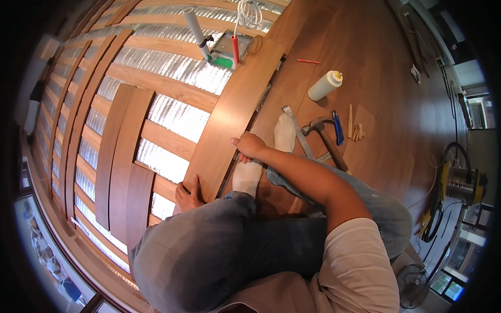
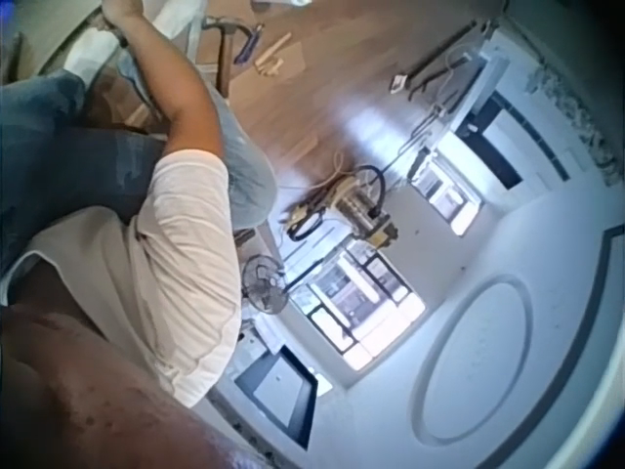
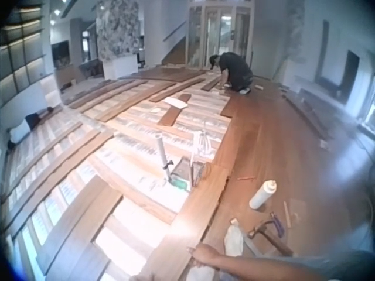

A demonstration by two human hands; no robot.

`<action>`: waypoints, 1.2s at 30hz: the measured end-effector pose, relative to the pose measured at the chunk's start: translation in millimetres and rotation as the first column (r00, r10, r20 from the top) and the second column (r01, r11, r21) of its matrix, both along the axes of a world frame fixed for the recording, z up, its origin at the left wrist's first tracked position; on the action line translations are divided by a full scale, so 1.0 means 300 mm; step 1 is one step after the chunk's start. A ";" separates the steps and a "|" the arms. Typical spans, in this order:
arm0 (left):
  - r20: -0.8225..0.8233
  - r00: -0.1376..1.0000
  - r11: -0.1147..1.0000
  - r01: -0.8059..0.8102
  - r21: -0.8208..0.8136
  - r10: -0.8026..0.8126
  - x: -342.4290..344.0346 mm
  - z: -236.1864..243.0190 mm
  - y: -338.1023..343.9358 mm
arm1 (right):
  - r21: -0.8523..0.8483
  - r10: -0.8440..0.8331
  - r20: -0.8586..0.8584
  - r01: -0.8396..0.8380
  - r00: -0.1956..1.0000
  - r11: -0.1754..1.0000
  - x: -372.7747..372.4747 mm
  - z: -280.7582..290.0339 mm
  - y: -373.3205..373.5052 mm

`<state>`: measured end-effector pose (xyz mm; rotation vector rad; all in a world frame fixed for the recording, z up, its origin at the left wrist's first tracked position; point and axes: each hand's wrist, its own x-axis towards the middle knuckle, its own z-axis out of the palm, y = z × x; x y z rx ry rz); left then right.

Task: The person installs wood floor panels by using a hammer to tap a wooden block against the panels, applies adhesive from a bottle, and cuts material with a utility knife.

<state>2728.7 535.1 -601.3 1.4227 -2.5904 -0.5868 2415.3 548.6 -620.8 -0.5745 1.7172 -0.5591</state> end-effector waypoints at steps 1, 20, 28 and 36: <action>0.012 1.000 1.000 0.009 -0.019 -0.009 -0.002 -0.005 -0.001 | -0.005 0.007 0.012 -0.007 1.000 1.000 -0.007 0.000 0.004; 0.205 0.978 0.985 0.054 -0.165 -0.020 0.173 -0.294 0.053 | 0.202 0.403 -0.244 -0.361 0.882 0.911 0.034 0.080 -0.004; 0.047 0.994 0.981 0.094 0.169 -0.103 0.227 -0.250 -0.027 | 0.186 0.391 -0.309 -0.348 0.867 0.919 0.025 0.050 0.010; 0.183 0.966 0.962 -0.214 0.171 0.182 0.575 -0.404 -0.031 | 0.195 0.403 -0.333 -0.356 0.852 0.914 0.037 0.043 -0.007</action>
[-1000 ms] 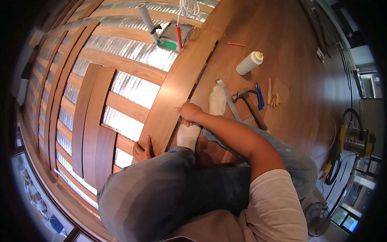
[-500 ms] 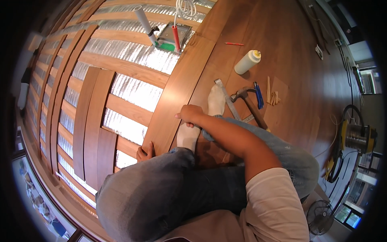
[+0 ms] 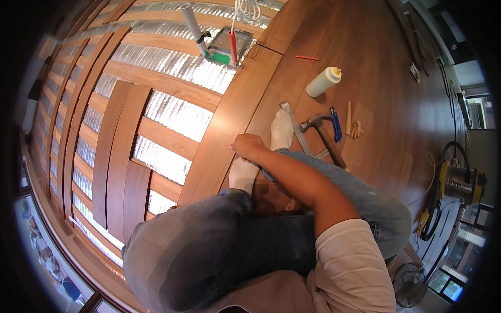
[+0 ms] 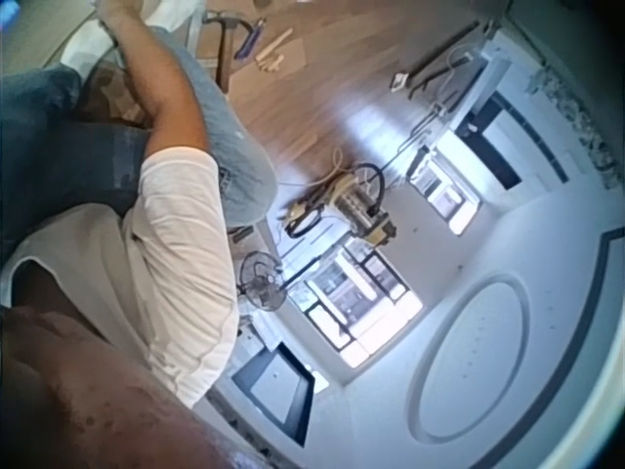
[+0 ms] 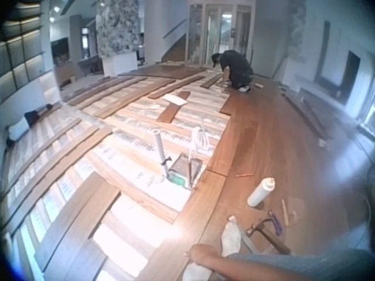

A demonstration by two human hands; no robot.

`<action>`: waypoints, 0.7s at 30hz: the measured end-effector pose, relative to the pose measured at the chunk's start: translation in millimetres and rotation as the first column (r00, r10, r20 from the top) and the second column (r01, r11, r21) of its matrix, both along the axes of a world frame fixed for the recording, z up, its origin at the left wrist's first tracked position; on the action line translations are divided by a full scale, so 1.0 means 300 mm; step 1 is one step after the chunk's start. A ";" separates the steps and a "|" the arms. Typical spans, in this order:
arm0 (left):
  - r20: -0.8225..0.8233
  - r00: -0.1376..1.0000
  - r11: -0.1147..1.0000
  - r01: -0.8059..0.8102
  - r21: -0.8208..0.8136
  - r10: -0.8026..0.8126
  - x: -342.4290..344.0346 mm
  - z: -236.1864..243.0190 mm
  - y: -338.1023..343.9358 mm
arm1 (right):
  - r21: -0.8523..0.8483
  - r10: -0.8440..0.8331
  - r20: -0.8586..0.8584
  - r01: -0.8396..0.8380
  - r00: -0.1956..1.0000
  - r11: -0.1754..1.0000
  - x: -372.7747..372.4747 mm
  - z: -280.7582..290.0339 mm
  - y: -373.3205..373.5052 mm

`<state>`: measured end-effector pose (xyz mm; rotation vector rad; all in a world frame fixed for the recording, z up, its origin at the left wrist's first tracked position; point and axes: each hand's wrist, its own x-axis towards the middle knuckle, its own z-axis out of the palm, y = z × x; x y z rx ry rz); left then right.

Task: The person installs wood floor panels by using a hammer to tap a wooden block against the panels, applies adhesive from a bottle, and cuts material with a utility knife.

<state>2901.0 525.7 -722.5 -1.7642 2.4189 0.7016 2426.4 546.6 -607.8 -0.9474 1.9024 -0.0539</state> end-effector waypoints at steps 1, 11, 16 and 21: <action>-0.045 0.999 0.998 -0.022 0.060 0.024 0.009 -0.004 -0.002 | 0.004 -0.003 0.010 0.003 1.000 1.000 -0.001 -0.001 -0.002; -0.184 0.978 0.988 -0.069 0.137 0.094 -0.041 0.021 -0.011 | 0.039 -0.081 0.074 0.079 0.994 0.996 -0.010 -0.066 -0.021; -0.199 0.980 0.999 0.026 0.045 -0.017 -0.065 -0.013 0.026 | 0.127 -0.146 0.136 0.129 0.980 0.983 -0.051 -0.059 -0.036; -0.129 0.988 0.989 0.073 -0.128 -0.090 -0.046 -0.026 0.039 | 0.040 0.301 -0.023 -0.300 0.953 0.953 -0.189 0.223 -0.103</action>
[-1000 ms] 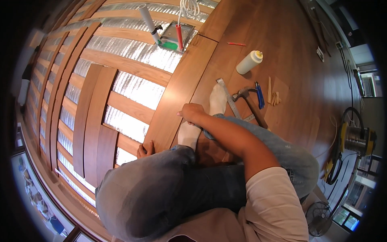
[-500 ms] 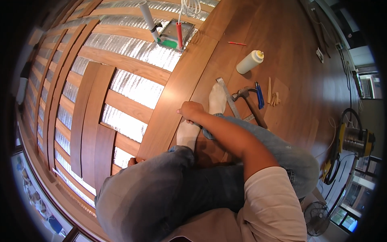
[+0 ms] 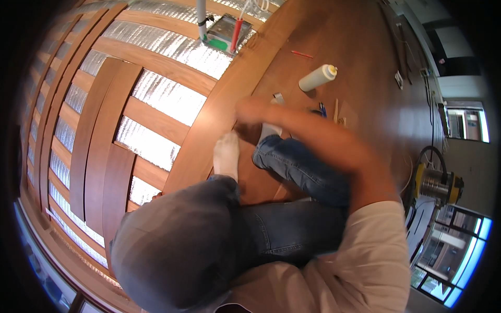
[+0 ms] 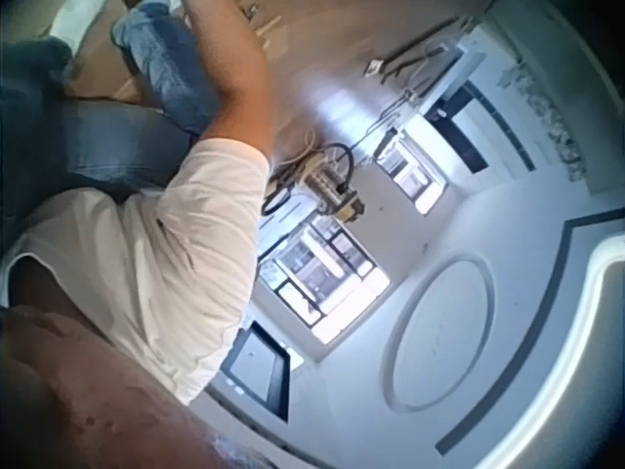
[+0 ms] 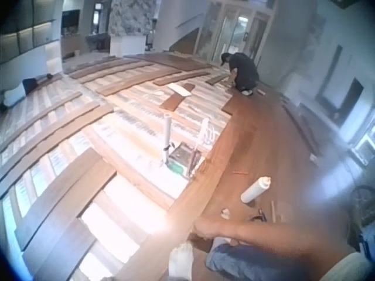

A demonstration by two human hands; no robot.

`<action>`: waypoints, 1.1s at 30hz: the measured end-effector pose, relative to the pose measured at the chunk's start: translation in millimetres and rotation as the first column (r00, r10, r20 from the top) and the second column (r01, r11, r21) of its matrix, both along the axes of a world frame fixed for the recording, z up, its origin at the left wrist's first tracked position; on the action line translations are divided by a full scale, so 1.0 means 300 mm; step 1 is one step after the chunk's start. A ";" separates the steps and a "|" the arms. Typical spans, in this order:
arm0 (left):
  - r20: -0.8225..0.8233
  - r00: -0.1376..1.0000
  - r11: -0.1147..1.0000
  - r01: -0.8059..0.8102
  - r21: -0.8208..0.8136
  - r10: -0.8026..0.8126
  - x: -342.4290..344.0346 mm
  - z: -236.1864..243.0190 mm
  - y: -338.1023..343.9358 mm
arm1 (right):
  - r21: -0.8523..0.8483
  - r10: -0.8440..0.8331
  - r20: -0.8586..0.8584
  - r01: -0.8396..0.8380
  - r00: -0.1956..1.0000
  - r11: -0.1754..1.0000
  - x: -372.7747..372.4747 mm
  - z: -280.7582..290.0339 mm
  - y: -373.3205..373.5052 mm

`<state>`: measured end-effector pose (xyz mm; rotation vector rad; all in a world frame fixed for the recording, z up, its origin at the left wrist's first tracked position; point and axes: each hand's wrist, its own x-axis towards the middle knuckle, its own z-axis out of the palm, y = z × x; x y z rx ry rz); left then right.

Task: The person installs wood floor panels by using a hammer to tap a wooden block against the panels, applies adhesive from a bottle, and cuts material with a utility knife.

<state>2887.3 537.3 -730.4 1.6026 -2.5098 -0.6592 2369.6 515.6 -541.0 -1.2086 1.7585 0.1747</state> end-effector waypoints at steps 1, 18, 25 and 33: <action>0.001 1.000 1.000 -0.003 0.017 0.003 0.004 0.011 -0.014 | -0.069 0.105 -0.029 -0.107 0.994 0.992 -0.059 0.049 0.010; 0.070 0.997 0.999 0.042 0.020 -0.044 -0.093 0.079 -0.091 | -0.395 -0.479 -0.412 0.322 0.775 0.860 -0.487 -0.134 0.935; 0.074 0.997 1.000 -0.030 -0.008 0.030 -0.094 0.103 -0.103 | -0.649 -0.602 -0.390 0.256 0.697 0.717 -0.442 -0.328 0.892; 0.106 0.988 0.993 -0.111 -0.031 0.113 -0.059 0.149 -0.083 | -0.682 -0.525 -0.414 0.128 0.744 0.720 -0.438 -0.199 0.805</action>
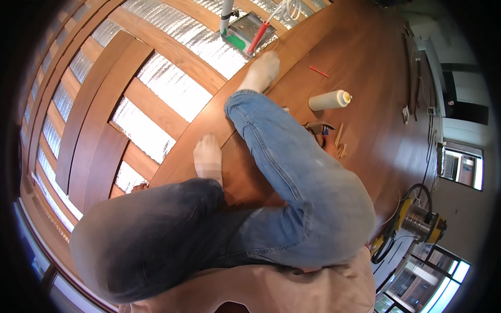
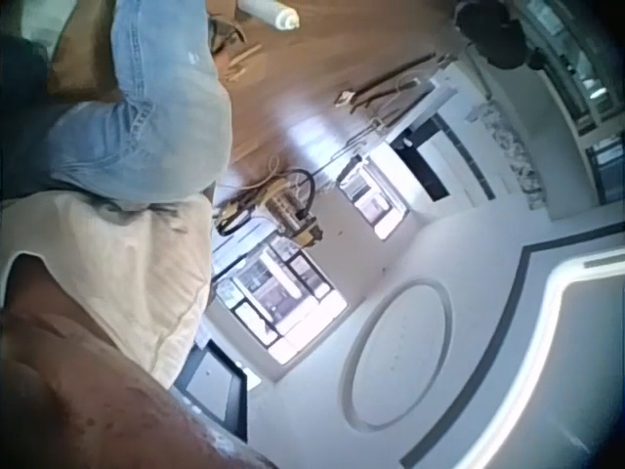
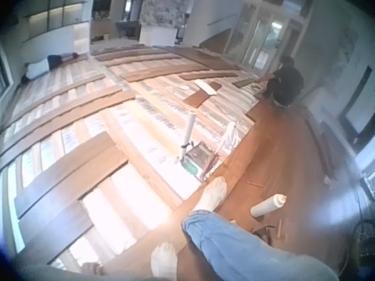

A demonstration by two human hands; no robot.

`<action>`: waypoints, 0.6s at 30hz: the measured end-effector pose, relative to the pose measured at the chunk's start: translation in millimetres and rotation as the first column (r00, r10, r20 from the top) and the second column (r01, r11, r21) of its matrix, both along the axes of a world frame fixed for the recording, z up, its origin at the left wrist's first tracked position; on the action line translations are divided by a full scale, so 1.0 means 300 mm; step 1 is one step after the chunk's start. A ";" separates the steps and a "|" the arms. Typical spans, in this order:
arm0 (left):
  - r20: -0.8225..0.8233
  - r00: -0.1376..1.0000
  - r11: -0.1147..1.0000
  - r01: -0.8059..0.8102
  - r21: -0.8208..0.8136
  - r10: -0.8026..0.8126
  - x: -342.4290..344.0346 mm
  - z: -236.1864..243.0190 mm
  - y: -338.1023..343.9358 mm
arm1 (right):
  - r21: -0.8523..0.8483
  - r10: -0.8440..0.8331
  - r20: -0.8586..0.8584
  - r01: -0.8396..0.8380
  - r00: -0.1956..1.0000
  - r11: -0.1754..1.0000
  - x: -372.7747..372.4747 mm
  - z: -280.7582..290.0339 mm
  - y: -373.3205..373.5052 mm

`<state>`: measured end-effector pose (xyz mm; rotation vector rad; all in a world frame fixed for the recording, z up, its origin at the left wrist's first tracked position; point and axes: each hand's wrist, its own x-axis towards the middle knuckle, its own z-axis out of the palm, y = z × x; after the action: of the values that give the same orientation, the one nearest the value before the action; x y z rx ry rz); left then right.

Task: The person installs wood floor panels by using a hammer to tap a wooden block against the panels, applies adhesive from a bottle, and cuts material with a utility knife.

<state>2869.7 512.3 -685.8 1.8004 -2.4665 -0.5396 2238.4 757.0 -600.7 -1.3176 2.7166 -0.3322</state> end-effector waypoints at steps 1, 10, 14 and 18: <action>-0.020 1.000 1.000 -0.003 0.008 0.003 -0.018 -0.013 0.005 | -0.014 0.038 -0.050 -0.039 0.998 0.999 -0.008 0.077 -0.023; -0.046 0.999 0.999 -0.024 0.031 0.026 -0.048 -0.001 0.032 | -0.226 0.284 0.418 -0.205 0.863 0.952 -0.024 0.714 -0.808; -0.043 0.997 0.997 -0.068 0.045 0.070 -0.018 0.019 0.050 | 0.162 0.483 0.384 -0.572 0.787 0.804 0.151 0.654 -1.331; -0.068 0.993 0.994 -0.088 0.059 0.092 -0.029 0.015 0.061 | 0.664 0.925 -0.062 -0.677 0.374 0.318 0.233 0.311 -1.657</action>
<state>2860.9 530.5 -681.2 1.8682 -2.3344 -0.6603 2308.3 260.0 -507.4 -2.5037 1.6060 0.8911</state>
